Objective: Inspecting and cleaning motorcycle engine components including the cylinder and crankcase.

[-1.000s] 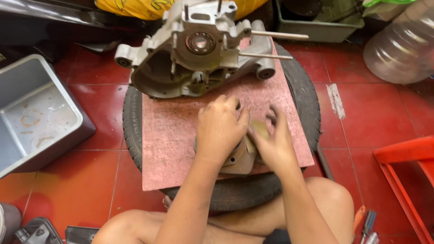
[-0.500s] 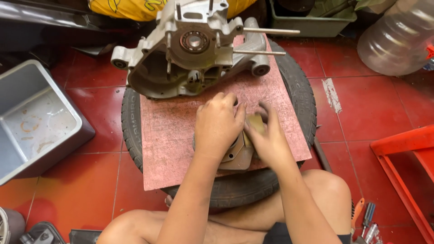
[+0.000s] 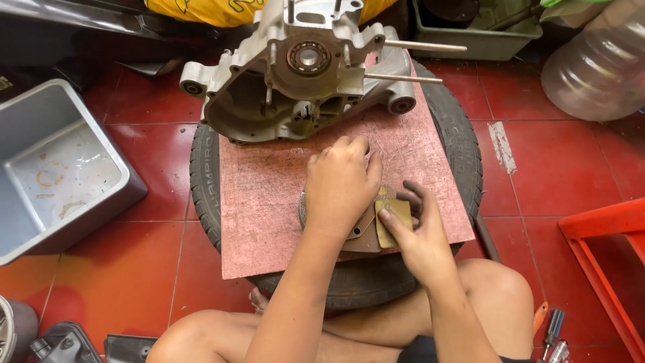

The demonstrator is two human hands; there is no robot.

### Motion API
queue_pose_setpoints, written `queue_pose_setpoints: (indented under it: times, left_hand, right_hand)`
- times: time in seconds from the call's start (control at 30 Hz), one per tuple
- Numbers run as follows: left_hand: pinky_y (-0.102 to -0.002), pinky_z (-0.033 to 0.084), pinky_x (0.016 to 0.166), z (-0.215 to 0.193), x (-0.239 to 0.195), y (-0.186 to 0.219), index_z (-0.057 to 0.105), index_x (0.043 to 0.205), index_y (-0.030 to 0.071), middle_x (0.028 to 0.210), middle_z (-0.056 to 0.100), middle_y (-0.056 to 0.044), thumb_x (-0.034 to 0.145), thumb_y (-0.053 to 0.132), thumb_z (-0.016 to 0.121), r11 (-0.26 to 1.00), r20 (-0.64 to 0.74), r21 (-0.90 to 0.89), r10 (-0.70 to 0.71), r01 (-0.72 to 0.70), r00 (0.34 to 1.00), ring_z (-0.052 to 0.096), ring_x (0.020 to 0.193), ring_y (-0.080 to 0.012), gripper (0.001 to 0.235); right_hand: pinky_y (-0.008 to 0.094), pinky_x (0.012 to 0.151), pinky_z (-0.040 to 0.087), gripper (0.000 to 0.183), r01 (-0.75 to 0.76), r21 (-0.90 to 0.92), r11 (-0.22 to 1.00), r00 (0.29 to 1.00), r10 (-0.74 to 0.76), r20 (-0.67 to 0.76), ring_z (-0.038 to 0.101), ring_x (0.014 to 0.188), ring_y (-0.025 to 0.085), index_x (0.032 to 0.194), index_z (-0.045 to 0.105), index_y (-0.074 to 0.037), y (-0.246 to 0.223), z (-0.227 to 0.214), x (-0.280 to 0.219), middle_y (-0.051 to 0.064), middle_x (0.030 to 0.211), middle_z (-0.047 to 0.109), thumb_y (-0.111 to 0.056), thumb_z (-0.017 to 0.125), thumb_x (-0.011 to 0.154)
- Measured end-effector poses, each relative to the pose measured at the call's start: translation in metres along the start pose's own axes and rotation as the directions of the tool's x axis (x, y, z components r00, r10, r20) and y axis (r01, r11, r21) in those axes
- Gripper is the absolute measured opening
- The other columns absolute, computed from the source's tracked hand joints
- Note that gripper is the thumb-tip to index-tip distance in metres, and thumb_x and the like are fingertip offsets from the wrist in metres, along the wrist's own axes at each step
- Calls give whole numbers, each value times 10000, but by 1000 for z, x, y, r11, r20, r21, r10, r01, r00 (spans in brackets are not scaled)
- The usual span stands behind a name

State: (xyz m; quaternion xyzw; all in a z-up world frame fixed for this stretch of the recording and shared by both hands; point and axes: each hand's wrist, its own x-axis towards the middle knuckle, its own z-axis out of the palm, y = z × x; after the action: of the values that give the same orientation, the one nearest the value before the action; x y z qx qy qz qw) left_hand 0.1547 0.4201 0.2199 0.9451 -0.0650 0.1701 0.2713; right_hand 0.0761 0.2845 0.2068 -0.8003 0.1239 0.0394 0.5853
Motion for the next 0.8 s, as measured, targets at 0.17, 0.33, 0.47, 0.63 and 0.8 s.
queue_pose_setpoints:
  times: [0.17,0.33,0.47,0.63,0.8]
  left_hand:
    - [-504,570,718,-4,2,1,714,890,143,792,676,-68,850,297,682,999,22,-40,18,-17,1000,739,781,-361,163]
    - [-507,572,736,-8,5,0,720,918,148,819,686,-76,862,305,675,999,52,-47,23,-21,998,740,810,-362,172]
    - [-491,575,718,-7,2,-1,723,923,155,803,688,-60,869,312,675,999,38,-48,27,-25,999,743,780,-347,172]
    - [-502,575,722,-4,1,-3,716,922,163,804,684,-60,871,349,677,1000,47,-19,25,-25,999,739,775,-351,197]
    - [-508,570,724,-6,2,-1,716,919,169,808,688,-62,869,348,666,1000,60,-3,16,-16,998,741,781,-362,192]
  right_hand:
    - [557,1058,489,759,138,-130,982,990,-141,-11,574,1290,446,1508,391,-88,-8,8,46,274,1399,566,-315,761,885]
    - [612,1028,481,707,62,-49,997,998,-62,17,575,1289,491,1496,405,-21,-4,-5,11,318,1381,572,-268,702,904]
    - [531,1079,486,829,34,-44,998,999,-34,-4,593,1296,411,1525,373,-111,-7,7,50,247,1375,605,-372,786,856]
    - [530,1086,487,768,25,-13,1000,1000,-25,-2,581,1318,416,1513,393,-104,-16,4,18,259,1387,601,-322,758,873]
    - [575,988,553,937,24,86,996,1000,-25,15,586,1289,438,1579,251,-128,1,-5,33,271,1451,516,-354,789,847]
